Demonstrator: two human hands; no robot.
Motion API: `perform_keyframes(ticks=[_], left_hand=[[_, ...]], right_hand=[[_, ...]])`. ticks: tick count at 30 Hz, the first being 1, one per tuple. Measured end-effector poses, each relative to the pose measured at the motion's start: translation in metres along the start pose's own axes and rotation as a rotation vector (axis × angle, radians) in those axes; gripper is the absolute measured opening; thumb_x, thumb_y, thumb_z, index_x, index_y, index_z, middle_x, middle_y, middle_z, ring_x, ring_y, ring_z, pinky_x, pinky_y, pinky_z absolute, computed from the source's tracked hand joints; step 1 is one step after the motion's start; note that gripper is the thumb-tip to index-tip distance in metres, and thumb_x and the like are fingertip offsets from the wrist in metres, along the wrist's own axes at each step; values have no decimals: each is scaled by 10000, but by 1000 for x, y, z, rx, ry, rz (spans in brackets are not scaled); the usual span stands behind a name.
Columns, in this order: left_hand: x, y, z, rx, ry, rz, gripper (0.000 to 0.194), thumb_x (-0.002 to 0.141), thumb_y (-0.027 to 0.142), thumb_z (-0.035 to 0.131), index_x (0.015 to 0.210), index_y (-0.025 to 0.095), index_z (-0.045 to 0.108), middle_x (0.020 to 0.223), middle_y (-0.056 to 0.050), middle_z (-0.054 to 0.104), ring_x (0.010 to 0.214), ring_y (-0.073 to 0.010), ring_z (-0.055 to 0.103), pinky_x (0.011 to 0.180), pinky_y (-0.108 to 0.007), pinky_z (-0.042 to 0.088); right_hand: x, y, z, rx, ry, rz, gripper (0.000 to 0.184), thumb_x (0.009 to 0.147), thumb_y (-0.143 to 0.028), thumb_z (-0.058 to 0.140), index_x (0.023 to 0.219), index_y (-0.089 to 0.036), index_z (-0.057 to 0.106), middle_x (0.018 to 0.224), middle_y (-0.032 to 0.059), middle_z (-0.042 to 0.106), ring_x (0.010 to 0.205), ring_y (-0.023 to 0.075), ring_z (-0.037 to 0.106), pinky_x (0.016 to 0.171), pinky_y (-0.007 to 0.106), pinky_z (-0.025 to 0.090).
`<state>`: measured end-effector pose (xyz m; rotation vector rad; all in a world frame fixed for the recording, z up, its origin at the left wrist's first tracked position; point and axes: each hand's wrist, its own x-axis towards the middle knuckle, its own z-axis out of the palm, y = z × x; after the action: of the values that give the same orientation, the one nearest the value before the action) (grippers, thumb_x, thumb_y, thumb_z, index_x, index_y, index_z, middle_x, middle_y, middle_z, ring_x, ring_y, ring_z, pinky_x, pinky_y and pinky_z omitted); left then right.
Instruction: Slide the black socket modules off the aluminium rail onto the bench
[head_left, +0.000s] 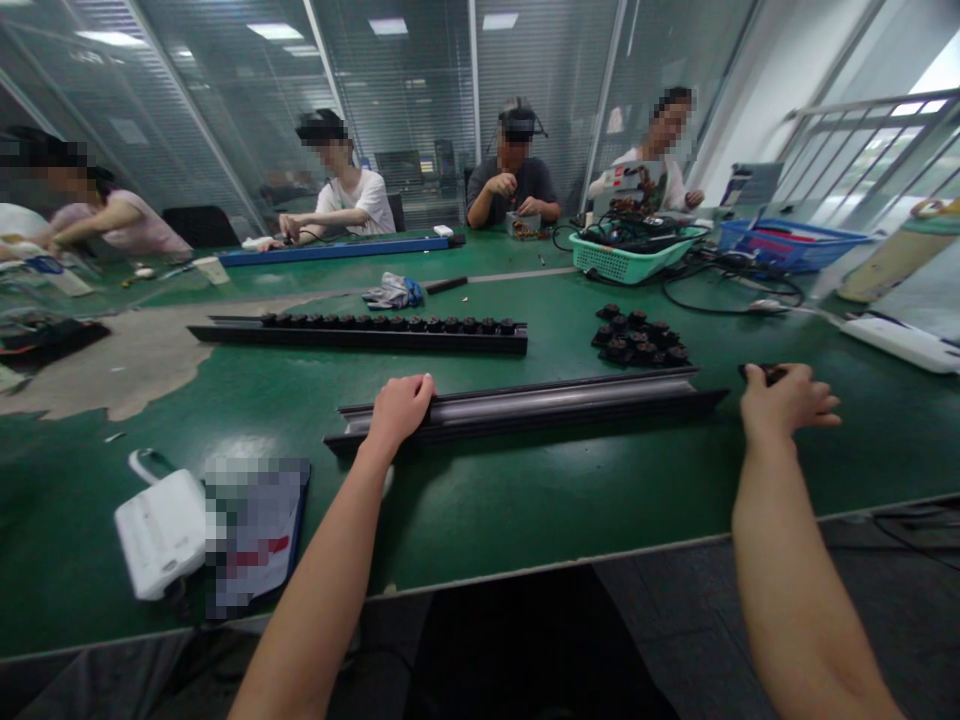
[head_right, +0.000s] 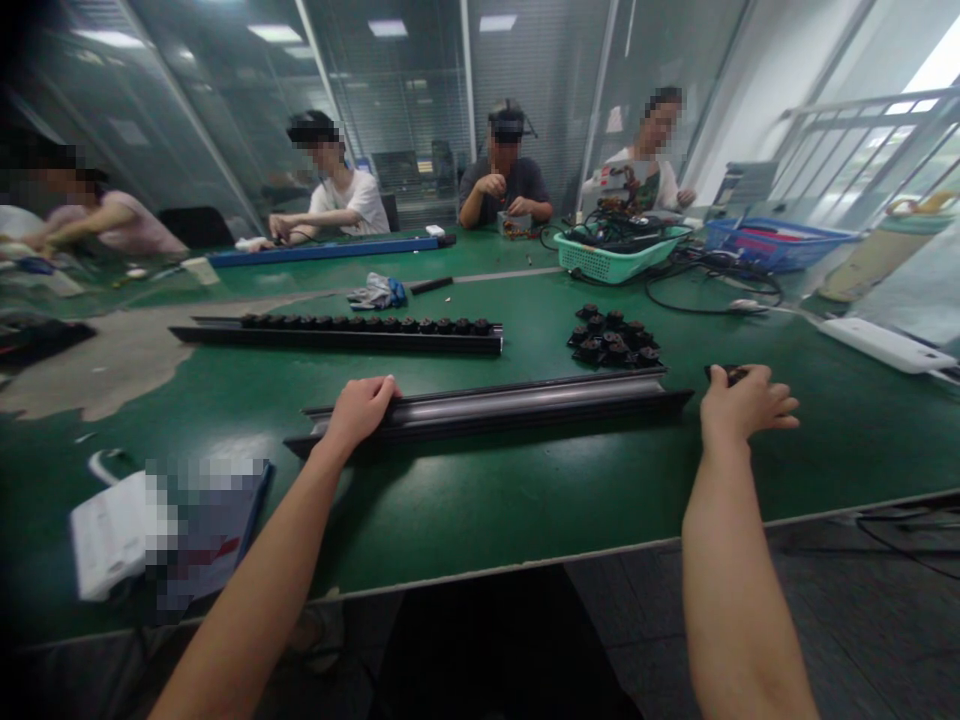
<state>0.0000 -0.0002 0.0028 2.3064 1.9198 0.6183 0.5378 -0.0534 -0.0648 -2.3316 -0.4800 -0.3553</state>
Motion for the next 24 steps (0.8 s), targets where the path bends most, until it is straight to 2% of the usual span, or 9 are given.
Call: perform_keyframes(ticks=[3, 6, 10, 12, 17, 21, 24], left_hand=[[0, 0, 0, -5, -2, 7, 536, 976, 434, 289, 814, 221, 754, 884, -93, 774, 849, -255, 686, 742, -306, 441], [0, 0, 0, -6, 2, 18, 539, 977, 435, 289, 809, 222, 755, 890, -98, 774, 865, -260, 689, 752, -310, 444], [-1, -1, 0, -7, 4, 19, 543, 976, 441, 286, 805, 223, 753, 885, -100, 771, 871, -267, 690, 747, -315, 438], [-1, -1, -1, -3, 3, 15, 542, 977, 441, 285, 807, 222, 751, 882, -100, 770, 863, -266, 689, 733, -315, 430], [-1, 0, -1, 4, -12, -4, 545, 981, 452, 280, 821, 225, 749, 888, -97, 771, 855, -257, 686, 718, -306, 422], [-2, 0, -1, 5, -17, -5, 539, 980, 439, 279, 820, 225, 747, 886, -100, 767, 865, -266, 686, 724, -312, 425], [-3, 1, -1, -2, -14, -6, 539, 982, 438, 280, 822, 227, 749, 878, -98, 766, 864, -265, 687, 736, -313, 435]], right_hand=[[-4, -4, -5, 26, 21, -7, 411, 894, -518, 520, 1197, -255, 608, 1319, 250, 547, 1248, 399, 415, 952, 595, 243], [-14, -22, -14, 25, 3, -107, 427, 931, -518, 470, 1246, -252, 578, 1316, 227, 548, 1219, 366, 415, 930, 529, 263], [-33, -64, -26, 44, -99, -378, 470, 956, -547, 428, 1291, -242, 556, 1293, 195, 557, 1170, 330, 412, 906, 462, 270], [-43, -89, -27, 41, -212, -549, 470, 958, -555, 428, 1279, -243, 569, 1238, 174, 578, 1121, 318, 427, 895, 447, 276], [-67, -139, -4, -137, -509, -922, 467, 971, -552, 411, 1236, -229, 623, 1186, 160, 597, 1099, 326, 433, 899, 472, 280], [-77, -162, 22, -305, -611, -1012, 418, 957, -490, 465, 1228, -221, 635, 1222, 176, 605, 1154, 350, 442, 918, 504, 302], [-79, -176, 30, -380, -634, -1017, 413, 937, -480, 493, 1196, -197, 646, 1216, 192, 612, 1159, 357, 457, 924, 524, 314]])
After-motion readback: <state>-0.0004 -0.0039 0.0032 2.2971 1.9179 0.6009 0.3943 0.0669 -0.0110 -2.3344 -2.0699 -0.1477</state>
